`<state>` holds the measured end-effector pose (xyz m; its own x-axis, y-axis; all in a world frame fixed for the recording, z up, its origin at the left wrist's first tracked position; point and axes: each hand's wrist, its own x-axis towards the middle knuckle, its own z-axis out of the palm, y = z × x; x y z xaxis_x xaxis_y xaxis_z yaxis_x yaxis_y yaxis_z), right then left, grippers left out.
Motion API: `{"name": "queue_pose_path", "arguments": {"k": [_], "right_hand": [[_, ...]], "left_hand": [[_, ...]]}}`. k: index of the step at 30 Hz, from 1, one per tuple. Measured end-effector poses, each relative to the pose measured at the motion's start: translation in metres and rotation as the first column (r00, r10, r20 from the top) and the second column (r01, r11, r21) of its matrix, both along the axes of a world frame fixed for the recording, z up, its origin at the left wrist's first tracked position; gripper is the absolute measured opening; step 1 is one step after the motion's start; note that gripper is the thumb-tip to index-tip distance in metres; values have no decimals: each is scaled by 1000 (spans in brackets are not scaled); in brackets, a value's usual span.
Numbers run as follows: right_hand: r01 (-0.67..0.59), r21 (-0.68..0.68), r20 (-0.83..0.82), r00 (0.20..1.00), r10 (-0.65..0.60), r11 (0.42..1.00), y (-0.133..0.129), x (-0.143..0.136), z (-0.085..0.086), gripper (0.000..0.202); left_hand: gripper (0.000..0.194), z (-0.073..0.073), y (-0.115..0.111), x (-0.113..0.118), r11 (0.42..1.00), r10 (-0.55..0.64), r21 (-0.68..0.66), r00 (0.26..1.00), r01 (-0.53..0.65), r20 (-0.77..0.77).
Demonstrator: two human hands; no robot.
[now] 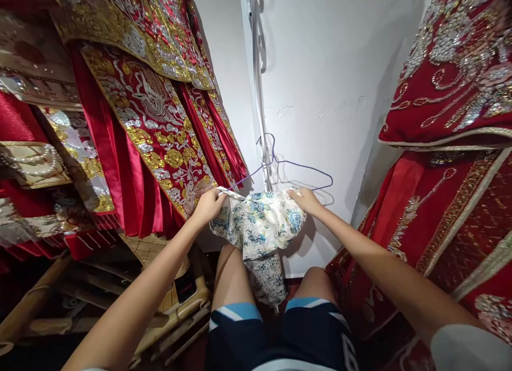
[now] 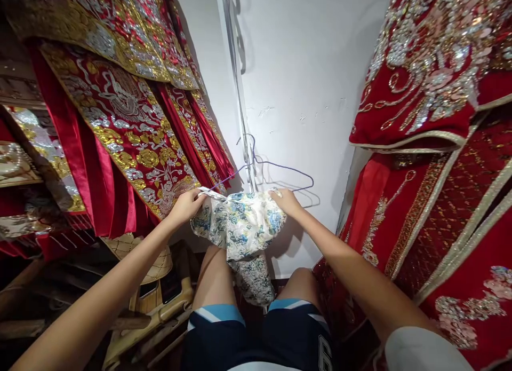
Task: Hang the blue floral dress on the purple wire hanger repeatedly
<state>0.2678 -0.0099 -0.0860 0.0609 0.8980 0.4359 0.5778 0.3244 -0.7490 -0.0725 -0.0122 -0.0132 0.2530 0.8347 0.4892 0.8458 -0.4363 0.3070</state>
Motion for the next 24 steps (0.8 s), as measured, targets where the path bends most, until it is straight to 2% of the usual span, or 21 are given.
{"name": "queue_pose_path", "arguments": {"k": [3, 6, 7, 10, 12, 15, 17, 18, 20, 22, 24], "right_hand": [[-11, -46, 22, 1000, 12, 999, -11, 12, 8, 42], [-74, -73, 55, 995, 78, 995, -21, 9, 15, 42], [-97, -71, 65, 993, 102, 993, -25, 7, 17, 42], [-167, -33, 86, 982, 169, 985, -45, 10, 22, 40], [-213, 21, 117, 971, 209, 977, -60, 21, 26, 42], [-212, 93, 169, 966, 194, 973, -74, 49, 30, 89], [-126, 141, 167, 981, 101, 982, -75, 67, 34, 103], [-67, 167, 157, 987, 40, 984, -73, 74, 37, 98], [12, 172, 139, 990, -37, 985, -69, 83, 47, 69], [13, 96, 111, 994, -24, 995, -67, 87, 59, 36], [-56, 16, 6, 998, 56, 998, -68, 85, 70, 26]], "left_hand": [[23, 4, 3, 19, 992, -110, 67, 994, 108, 25], [10, 8, 11, 43, 968, -247, 65, 968, 244, 42], [11, 8, 14, 50, 956, -291, 61, 955, 288, 54], [44, 6, 21, 62, 934, -357, 86, 921, 347, 159], [53, 3, 23, 62, 945, -320, 135, 927, 297, 194], [34, 1, 23, 58, 959, -235, 194, 962, 207, 136], [24, 2, 22, 57, 961, -213, 204, 970, 187, 118], [22, 3, 22, 58, 963, -206, 202, 971, 180, 119], [20, 5, 21, 59, 966, -182, 208, 976, 154, 119], [19, 7, 21, 56, 965, -140, 241, 981, 104, 136], [19, 10, 21, 50, 963, -85, 268, 978, 32, 188]]}}
